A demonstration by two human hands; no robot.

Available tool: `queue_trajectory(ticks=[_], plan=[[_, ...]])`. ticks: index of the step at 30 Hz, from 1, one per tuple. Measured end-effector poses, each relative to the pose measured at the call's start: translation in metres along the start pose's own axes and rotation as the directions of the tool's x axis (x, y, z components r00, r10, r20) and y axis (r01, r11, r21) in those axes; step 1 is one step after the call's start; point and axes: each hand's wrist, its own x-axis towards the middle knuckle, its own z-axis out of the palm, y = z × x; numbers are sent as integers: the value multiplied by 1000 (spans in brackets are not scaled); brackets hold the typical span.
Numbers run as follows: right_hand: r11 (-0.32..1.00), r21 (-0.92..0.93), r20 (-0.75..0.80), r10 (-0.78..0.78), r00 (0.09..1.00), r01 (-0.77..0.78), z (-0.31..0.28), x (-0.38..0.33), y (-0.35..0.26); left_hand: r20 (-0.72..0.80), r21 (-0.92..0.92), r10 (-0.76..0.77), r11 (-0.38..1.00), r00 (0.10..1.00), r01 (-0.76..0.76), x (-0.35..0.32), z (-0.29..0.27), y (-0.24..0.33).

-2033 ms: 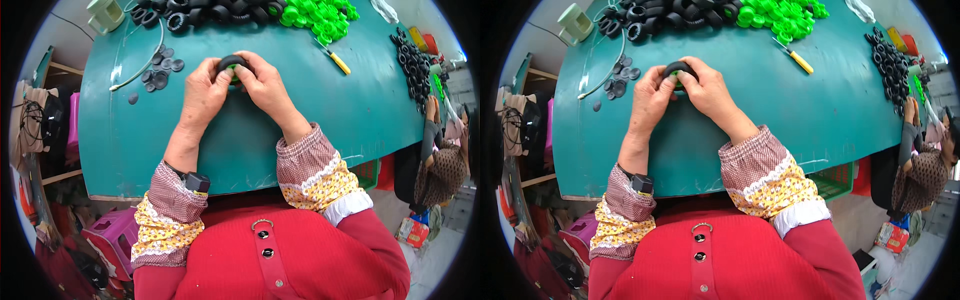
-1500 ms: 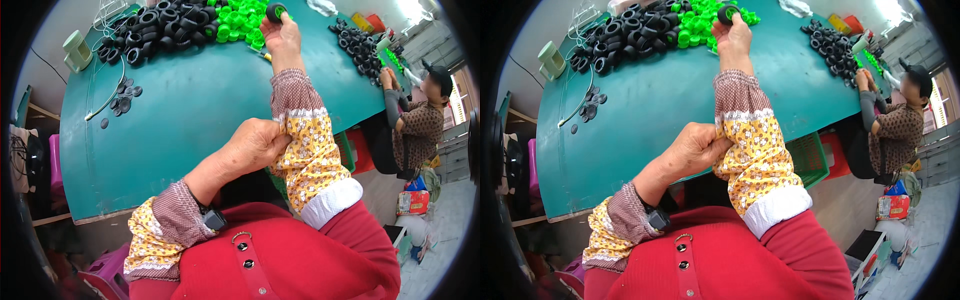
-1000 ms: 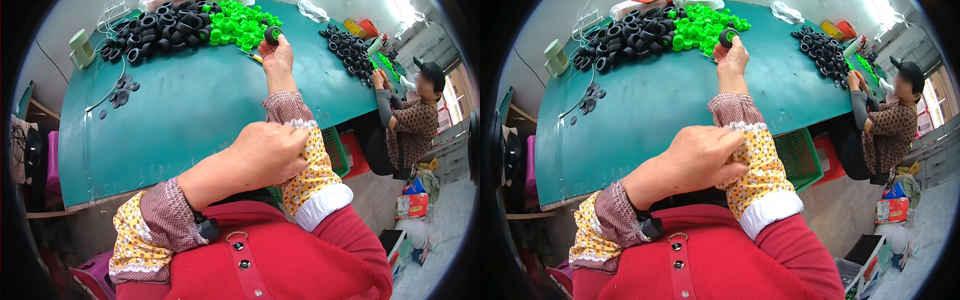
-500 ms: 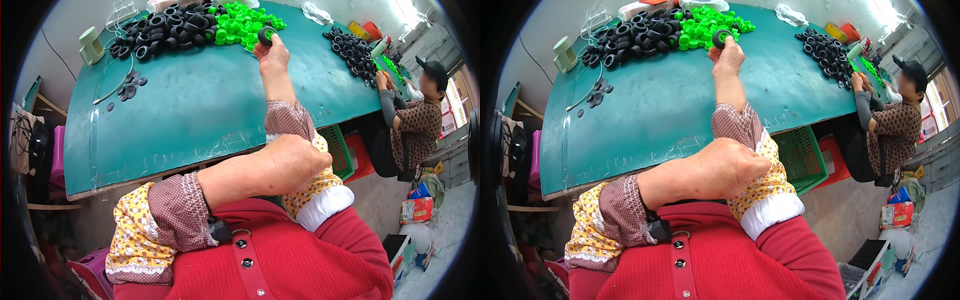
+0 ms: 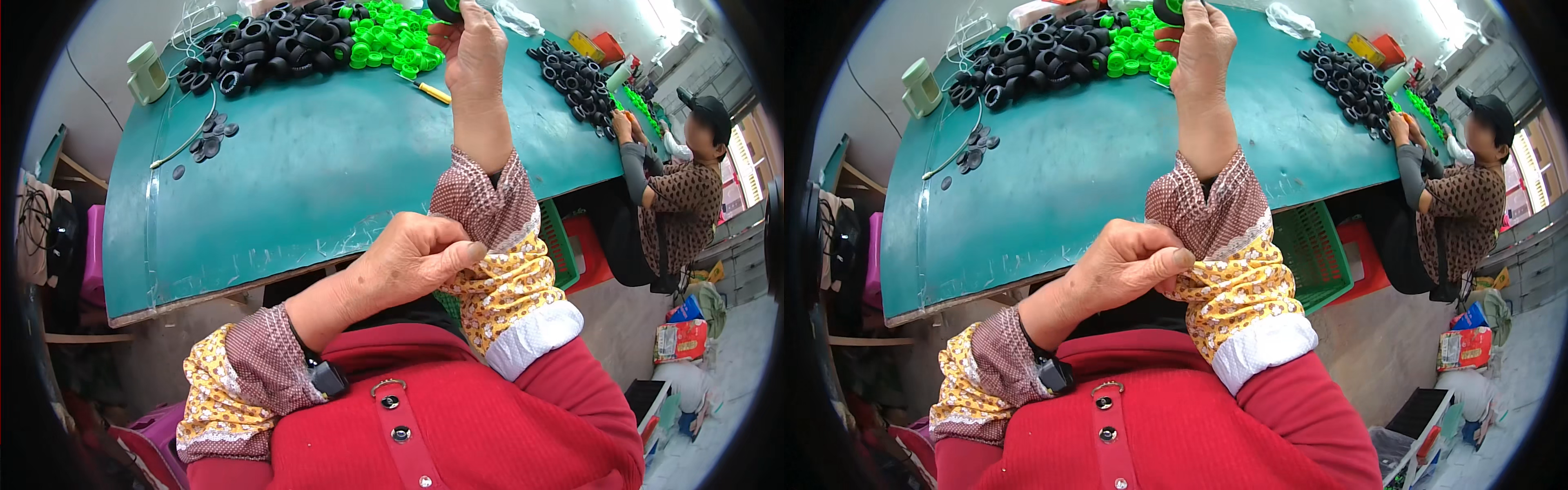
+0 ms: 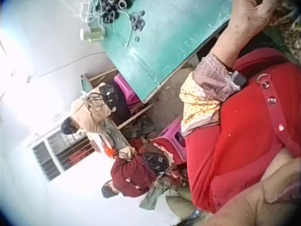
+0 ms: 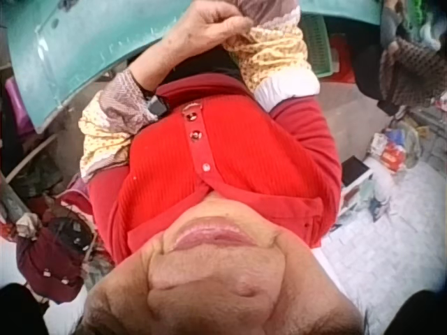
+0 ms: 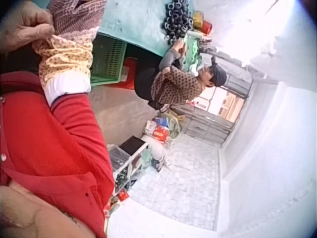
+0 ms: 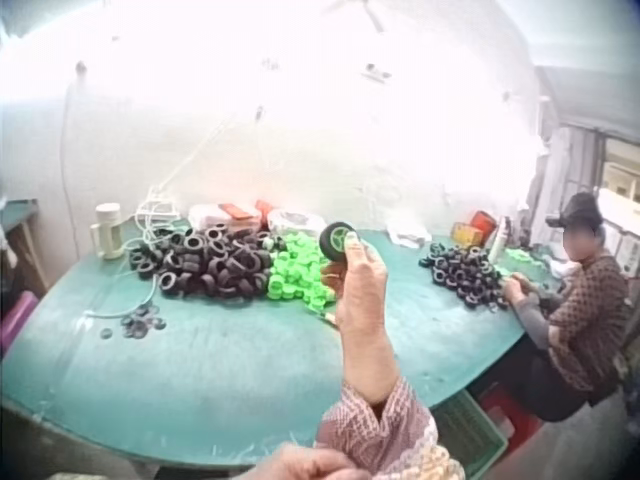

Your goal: Assembling small toy tires onto plastic rims at a workshop table.

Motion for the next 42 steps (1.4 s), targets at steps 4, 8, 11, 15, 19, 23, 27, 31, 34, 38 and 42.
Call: queue_trajectory(ticks=[4,8,11,15,19,23,27,31,34,38,42], plan=[[992,-122,27,-36,999,39,10,-1,-9,-351,210,131,976,927,-59,0,-4,-7],[982,-183,10,-53,999,54,16,-4,-7,-307,263,179,960,935,-97,6,-18,-13],[989,-145,2,-11,1000,11,12,1,-1,-157,298,311,920,937,-255,9,-21,-13],[983,119,-25,145,989,-141,0,16,20,116,542,320,773,940,-330,7,-24,-12],[961,170,-147,242,959,-216,-18,18,32,276,484,234,804,932,-345,4,-8,-5],[923,258,-168,333,928,-285,-22,16,35,275,496,219,802,936,-333,6,-8,-8],[898,306,-152,373,916,-315,-20,12,30,176,659,36,738,984,-144,5,-42,-2],[892,301,-56,369,928,-337,-16,1,24,-63,608,-56,790,996,82,6,-90,-6],[887,209,191,376,907,-412,0,-17,39,-155,495,-103,852,983,168,6,-125,-8],[912,-117,469,399,788,-392,26,-44,51,-513,201,75,979,855,35,15,-160,-13],[895,-327,543,442,714,-305,31,-45,81,-629,129,89,992,772,-10,27,-185,-20]])
